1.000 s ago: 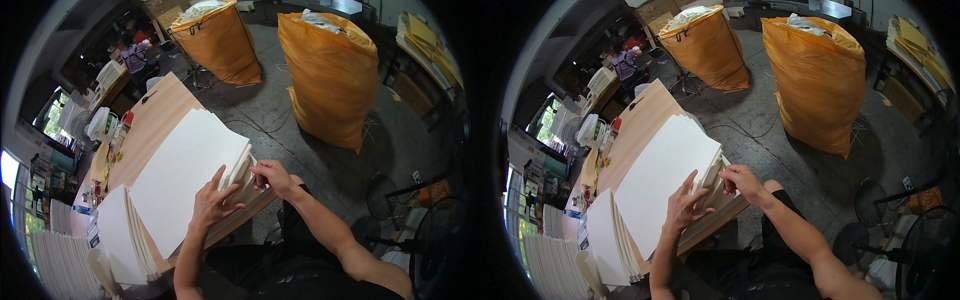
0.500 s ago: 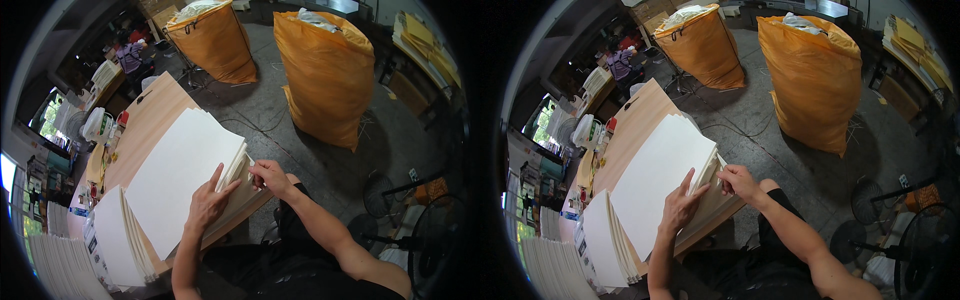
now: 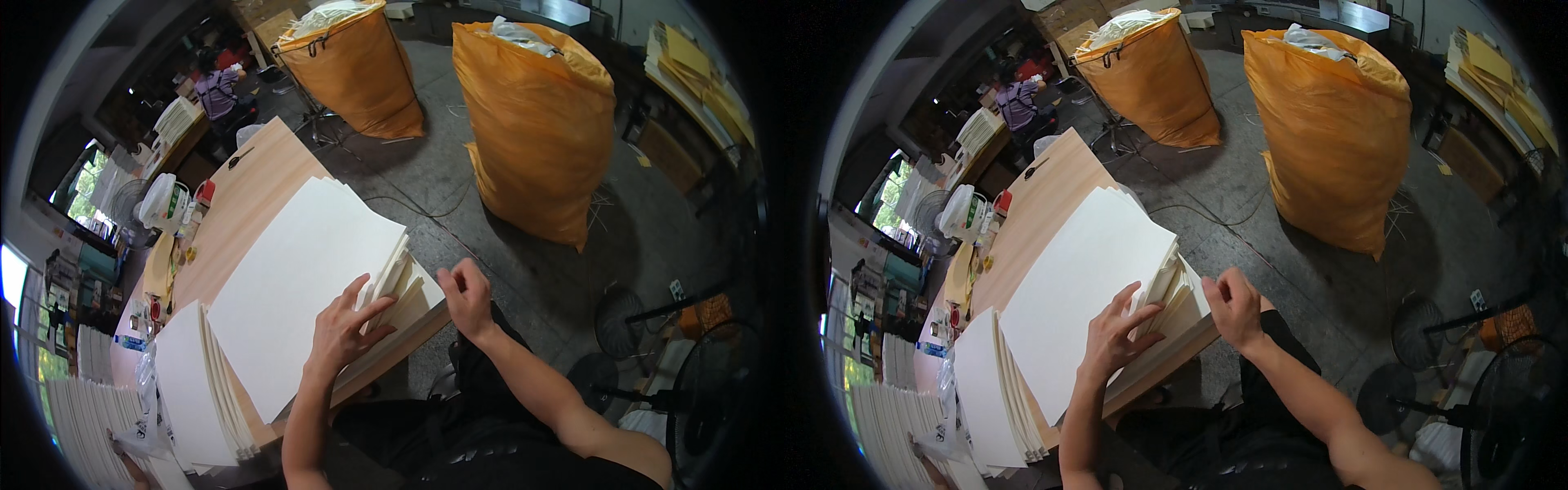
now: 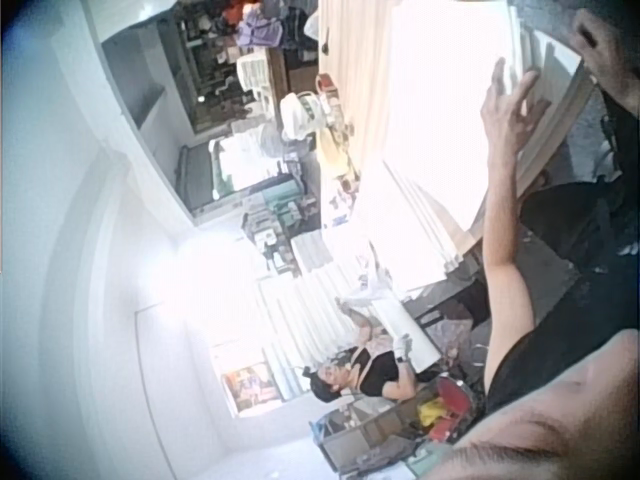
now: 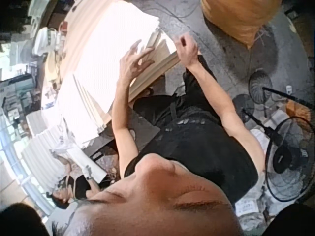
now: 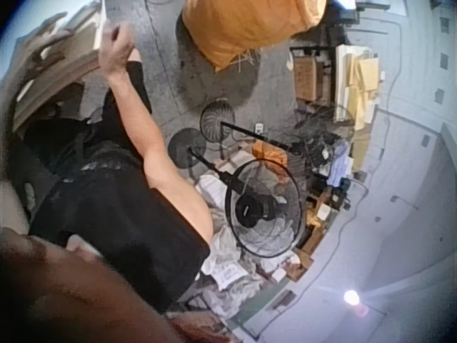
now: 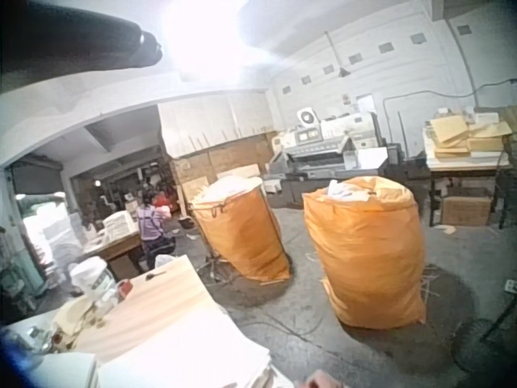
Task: The person uses their hands to separate and align individual sheets of paper from a large stack, then moves the processed stacks across the table.
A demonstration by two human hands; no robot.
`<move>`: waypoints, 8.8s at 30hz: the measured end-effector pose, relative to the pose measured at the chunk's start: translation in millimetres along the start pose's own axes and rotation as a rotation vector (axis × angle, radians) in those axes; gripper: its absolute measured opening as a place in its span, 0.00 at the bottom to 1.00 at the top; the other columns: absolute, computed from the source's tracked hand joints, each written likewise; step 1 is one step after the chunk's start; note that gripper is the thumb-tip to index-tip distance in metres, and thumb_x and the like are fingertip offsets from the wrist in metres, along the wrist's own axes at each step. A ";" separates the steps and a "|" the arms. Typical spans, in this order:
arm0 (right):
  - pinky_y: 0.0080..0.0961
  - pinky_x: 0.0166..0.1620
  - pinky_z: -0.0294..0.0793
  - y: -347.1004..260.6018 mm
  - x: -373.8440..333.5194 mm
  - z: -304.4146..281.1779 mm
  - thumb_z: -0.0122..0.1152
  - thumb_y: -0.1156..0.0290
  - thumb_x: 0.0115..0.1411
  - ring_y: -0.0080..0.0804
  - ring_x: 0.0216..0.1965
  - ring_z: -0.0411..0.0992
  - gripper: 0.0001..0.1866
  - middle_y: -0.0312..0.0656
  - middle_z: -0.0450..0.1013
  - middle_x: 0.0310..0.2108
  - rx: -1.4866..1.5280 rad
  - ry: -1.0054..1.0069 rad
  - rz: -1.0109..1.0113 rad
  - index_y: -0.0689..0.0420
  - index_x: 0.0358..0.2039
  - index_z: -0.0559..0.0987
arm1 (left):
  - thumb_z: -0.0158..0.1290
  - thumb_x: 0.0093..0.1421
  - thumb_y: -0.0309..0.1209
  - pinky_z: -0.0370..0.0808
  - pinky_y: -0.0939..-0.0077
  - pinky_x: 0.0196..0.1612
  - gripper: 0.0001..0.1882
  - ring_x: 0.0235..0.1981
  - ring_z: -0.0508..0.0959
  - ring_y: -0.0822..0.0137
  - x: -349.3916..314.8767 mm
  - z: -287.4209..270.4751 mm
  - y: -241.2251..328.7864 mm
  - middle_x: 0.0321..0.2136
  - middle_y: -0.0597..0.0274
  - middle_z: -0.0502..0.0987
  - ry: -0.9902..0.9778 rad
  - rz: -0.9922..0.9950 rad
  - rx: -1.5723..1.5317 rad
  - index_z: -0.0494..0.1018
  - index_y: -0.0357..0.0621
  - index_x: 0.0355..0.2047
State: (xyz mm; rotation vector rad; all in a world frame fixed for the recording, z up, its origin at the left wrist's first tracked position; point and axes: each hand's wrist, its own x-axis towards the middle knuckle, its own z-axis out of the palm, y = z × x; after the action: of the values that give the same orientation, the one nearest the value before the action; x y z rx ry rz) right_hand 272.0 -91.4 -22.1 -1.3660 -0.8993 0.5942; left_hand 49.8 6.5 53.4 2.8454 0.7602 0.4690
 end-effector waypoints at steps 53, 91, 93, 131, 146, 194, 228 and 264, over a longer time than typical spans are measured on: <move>0.44 0.62 0.73 -82.9 -4.4 160.1 0.58 0.67 0.69 0.39 0.59 0.71 0.25 0.43 0.72 0.58 0.650 -0.314 0.456 0.59 0.64 0.68 | 0.66 0.57 0.38 0.69 0.67 0.61 0.40 0.56 0.72 0.63 -324.9 -150.7 -86.1 0.54 0.54 0.74 0.625 -0.911 -1.112 0.64 0.35 0.66; 0.30 0.41 0.81 -71.2 -13.8 287.3 0.56 0.73 0.69 0.34 0.36 0.80 0.09 0.46 0.80 0.34 0.064 -0.939 0.054 0.67 0.44 0.77 | 0.67 0.57 0.38 0.58 0.41 0.69 0.27 0.67 0.66 0.47 -477.9 -94.0 -90.8 0.63 0.54 0.71 0.664 -1.367 0.525 0.77 0.49 0.57; 0.27 0.37 0.80 -74.2 -16.8 215.8 0.55 0.74 0.69 0.31 0.31 0.79 0.07 0.45 0.79 0.31 0.073 -0.785 0.088 0.65 0.41 0.77 | 0.66 0.58 0.38 0.58 0.43 0.69 0.23 0.68 0.65 0.46 -485.7 -81.0 -102.4 0.62 0.53 0.73 0.711 -1.364 0.505 0.80 0.48 0.53; 0.44 0.62 0.66 280.9 -219.4 -246.1 0.58 0.54 0.69 0.42 0.55 0.70 0.21 0.48 0.73 0.53 -0.492 -0.155 1.174 0.50 0.56 0.75 | 0.45 0.74 0.34 0.61 0.67 0.67 0.23 0.62 0.69 0.62 -338.6 69.2 -82.7 0.61 0.54 0.72 1.198 -1.057 -0.708 0.65 0.35 0.66; 0.29 0.66 0.60 48.9 0.3 -45.4 0.52 0.53 0.73 0.31 0.64 0.63 0.31 0.45 0.65 0.64 -0.303 -0.368 0.306 0.67 0.64 0.65 | 0.65 0.54 0.29 0.75 0.51 0.59 0.21 0.46 0.81 0.52 -99.6 28.7 -9.8 0.43 0.55 0.80 0.356 -0.159 -0.106 0.79 0.45 0.49; 0.21 0.23 0.68 -11.7 47.9 46.9 0.62 0.58 0.67 0.23 0.19 0.72 0.21 0.32 0.69 0.17 -0.013 -0.290 0.045 0.53 0.20 0.70 | 0.65 0.58 0.24 0.70 0.63 0.64 0.24 0.58 0.77 0.55 -44.5 58.2 -24.0 0.60 0.51 0.74 0.387 -0.409 -1.009 0.78 0.44 0.56; 0.18 0.21 0.65 -25.1 56.0 47.1 0.59 0.63 0.69 0.18 0.18 0.69 0.19 0.30 0.67 0.17 0.327 -0.427 0.237 0.51 0.21 0.68 | 0.67 0.54 0.22 0.80 0.64 0.54 0.24 0.54 0.80 0.52 -42.6 59.8 -31.4 0.58 0.52 0.74 0.365 -0.160 -0.549 0.79 0.49 0.52; 0.38 0.44 0.76 40.2 17.6 5.6 0.66 0.65 0.60 0.46 0.40 0.77 0.10 0.45 0.79 0.37 -0.319 -0.312 -0.502 0.58 0.35 0.81 | 0.67 0.56 0.36 0.80 0.60 0.53 0.34 0.47 0.82 0.53 -23.3 62.3 -27.6 0.49 0.55 0.80 0.228 -0.054 0.012 0.70 0.46 0.63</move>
State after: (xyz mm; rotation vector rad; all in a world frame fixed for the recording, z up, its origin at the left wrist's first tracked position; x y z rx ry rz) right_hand 282.6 -68.1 -58.2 -1.2720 -1.5834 0.2825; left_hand 39.0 13.8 -17.4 2.8054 0.8780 0.7933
